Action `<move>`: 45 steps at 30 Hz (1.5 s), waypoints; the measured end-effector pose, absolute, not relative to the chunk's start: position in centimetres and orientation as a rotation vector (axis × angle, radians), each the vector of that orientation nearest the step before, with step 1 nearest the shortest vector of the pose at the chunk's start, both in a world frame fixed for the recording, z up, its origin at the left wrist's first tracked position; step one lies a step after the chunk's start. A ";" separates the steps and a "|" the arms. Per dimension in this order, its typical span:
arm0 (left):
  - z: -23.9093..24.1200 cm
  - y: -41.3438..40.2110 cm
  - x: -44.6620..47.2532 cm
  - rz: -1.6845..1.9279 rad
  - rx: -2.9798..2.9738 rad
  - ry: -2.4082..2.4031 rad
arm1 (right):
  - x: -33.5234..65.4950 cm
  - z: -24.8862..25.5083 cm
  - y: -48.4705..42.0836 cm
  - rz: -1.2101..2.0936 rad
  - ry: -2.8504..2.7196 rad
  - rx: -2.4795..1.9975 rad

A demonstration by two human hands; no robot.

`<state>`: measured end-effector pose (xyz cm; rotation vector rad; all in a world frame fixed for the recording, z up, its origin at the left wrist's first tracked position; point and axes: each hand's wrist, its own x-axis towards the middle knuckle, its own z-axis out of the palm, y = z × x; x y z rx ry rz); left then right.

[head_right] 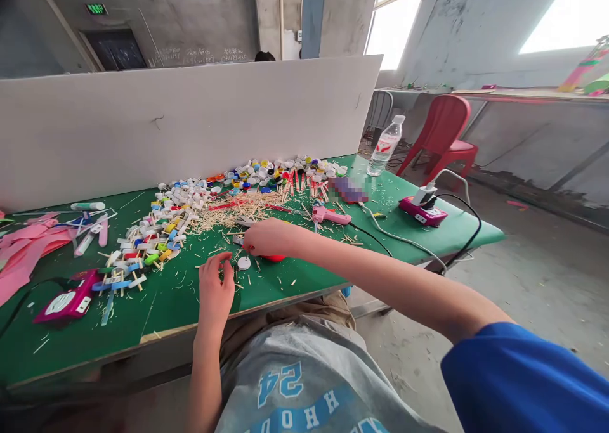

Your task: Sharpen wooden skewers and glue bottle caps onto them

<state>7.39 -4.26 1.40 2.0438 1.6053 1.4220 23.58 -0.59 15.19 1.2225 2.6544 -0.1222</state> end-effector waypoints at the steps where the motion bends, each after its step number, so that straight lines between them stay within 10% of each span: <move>1: 1.6 -4.3 7.4 1.415 2.019 1.610 | 23.4 15.0 -0.3 -0.128 2.651 1.218; 45: 0.7 -4.0 7.3 1.350 2.116 1.579 | 19.0 15.2 2.9 -0.190 2.424 1.115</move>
